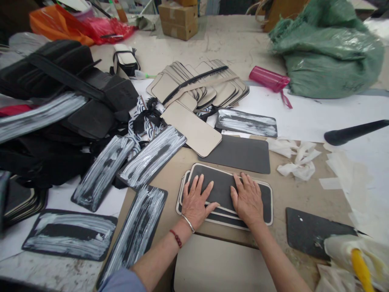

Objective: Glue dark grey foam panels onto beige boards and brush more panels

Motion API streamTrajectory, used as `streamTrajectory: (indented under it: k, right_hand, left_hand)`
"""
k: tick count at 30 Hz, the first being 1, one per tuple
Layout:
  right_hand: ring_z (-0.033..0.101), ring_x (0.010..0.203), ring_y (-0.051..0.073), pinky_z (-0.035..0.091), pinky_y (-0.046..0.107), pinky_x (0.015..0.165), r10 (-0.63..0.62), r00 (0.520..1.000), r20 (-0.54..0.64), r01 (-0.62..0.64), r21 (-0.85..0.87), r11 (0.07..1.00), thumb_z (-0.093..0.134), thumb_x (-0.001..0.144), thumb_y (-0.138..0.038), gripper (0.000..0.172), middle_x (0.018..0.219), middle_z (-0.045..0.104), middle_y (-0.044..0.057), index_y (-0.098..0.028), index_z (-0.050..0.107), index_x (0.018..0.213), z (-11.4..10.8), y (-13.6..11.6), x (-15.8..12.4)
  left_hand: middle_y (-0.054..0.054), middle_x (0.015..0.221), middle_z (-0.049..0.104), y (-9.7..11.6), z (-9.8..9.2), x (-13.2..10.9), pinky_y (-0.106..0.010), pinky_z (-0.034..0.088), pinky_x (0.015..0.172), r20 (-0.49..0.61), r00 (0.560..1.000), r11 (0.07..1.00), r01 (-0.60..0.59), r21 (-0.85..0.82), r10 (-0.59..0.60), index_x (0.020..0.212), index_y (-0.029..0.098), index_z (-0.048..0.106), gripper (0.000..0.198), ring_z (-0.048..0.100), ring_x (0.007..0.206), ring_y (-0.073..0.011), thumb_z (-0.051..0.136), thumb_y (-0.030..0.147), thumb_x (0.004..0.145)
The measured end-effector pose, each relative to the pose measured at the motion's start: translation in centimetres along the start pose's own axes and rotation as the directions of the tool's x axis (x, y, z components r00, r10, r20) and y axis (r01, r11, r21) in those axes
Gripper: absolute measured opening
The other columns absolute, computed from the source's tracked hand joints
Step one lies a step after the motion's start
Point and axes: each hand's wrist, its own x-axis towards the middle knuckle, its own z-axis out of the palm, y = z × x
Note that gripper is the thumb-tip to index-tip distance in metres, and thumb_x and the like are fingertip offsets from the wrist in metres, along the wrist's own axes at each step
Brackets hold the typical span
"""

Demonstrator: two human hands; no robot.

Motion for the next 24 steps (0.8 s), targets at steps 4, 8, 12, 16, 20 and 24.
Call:
streamTrajectory:
  k: [4,8,12,16,20,24]
  right_hand:
    - [0.031,0.125,0.026,0.022,0.044,0.102,-0.002,1.000,0.010,0.002,0.005,1.000,0.036,0.087,-0.034,0.045,0.133,0.041,0.013,-0.016,0.043,0.128,0.0,0.1,0.0]
    - [0.031,0.124,0.026,0.022,0.044,0.102,-0.003,1.000,0.007,0.003,0.017,1.000,0.038,0.086,-0.034,0.046,0.133,0.040,0.013,-0.016,0.043,0.128,0.1,0.1,0.0]
    - [0.033,0.123,0.026,0.023,0.044,0.102,-0.012,1.000,-0.022,0.013,0.009,1.000,0.036,0.086,-0.034,0.045,0.131,0.043,0.014,-0.016,0.045,0.126,0.2,0.2,0.1]
    - [0.034,0.124,0.025,0.025,0.043,0.101,-0.032,0.996,-0.083,0.034,0.023,0.999,0.036,0.086,-0.035,0.045,0.131,0.044,0.014,-0.016,0.044,0.127,0.8,0.5,-0.3]
    - [0.032,0.125,0.027,0.026,0.046,0.100,-0.039,0.984,-0.173,0.047,0.040,0.998,0.038,0.084,-0.038,0.050,0.134,0.040,0.013,-0.017,0.038,0.130,1.8,0.9,-0.4]
    - [0.037,0.122,0.026,0.031,0.045,0.097,-0.056,0.969,-0.241,0.073,0.062,0.995,0.039,0.085,-0.035,0.047,0.131,0.044,0.012,-0.020,0.037,0.130,1.6,1.5,2.4]
  left_hand:
    - [-0.007,0.142,0.031,-0.7,0.0,-0.2,-0.049,0.026,0.100,0.014,0.999,0.999,-0.039,0.031,0.039,0.129,0.033,0.037,0.047,0.027,0.129,-0.0275,0.047,0.039,0.083]
    - [-0.007,0.140,0.034,-1.6,0.1,-0.6,-0.046,0.026,0.103,0.003,0.995,0.994,-0.095,0.049,0.095,0.131,0.027,0.035,0.046,0.027,0.130,-0.0249,0.044,0.029,0.086]
    - [-0.010,0.138,0.036,-1.7,0.4,-0.9,-0.047,0.031,0.103,-0.065,0.989,0.988,-0.123,0.095,0.130,0.132,0.019,0.033,0.047,0.028,0.129,-0.0246,0.041,0.021,0.086]
    - [-0.013,0.132,0.045,-1.2,0.6,-0.9,-0.044,0.040,0.099,-0.209,0.950,0.969,-0.209,0.133,0.233,0.128,0.015,0.038,0.044,0.032,0.127,-0.0229,0.036,0.008,0.084]
    - [-0.012,0.119,0.057,-1.3,0.4,-0.4,-0.037,0.046,0.094,-0.334,0.887,0.946,-0.322,0.044,0.318,0.118,0.013,0.047,0.037,0.043,0.120,-0.0191,0.032,0.006,0.084]
    - [-0.009,0.095,0.066,-1.9,-0.1,0.2,-0.034,0.052,0.087,-0.440,0.869,0.948,-0.301,-0.108,0.226,0.095,0.016,0.055,0.025,0.058,0.102,-0.0177,0.035,0.009,0.084]
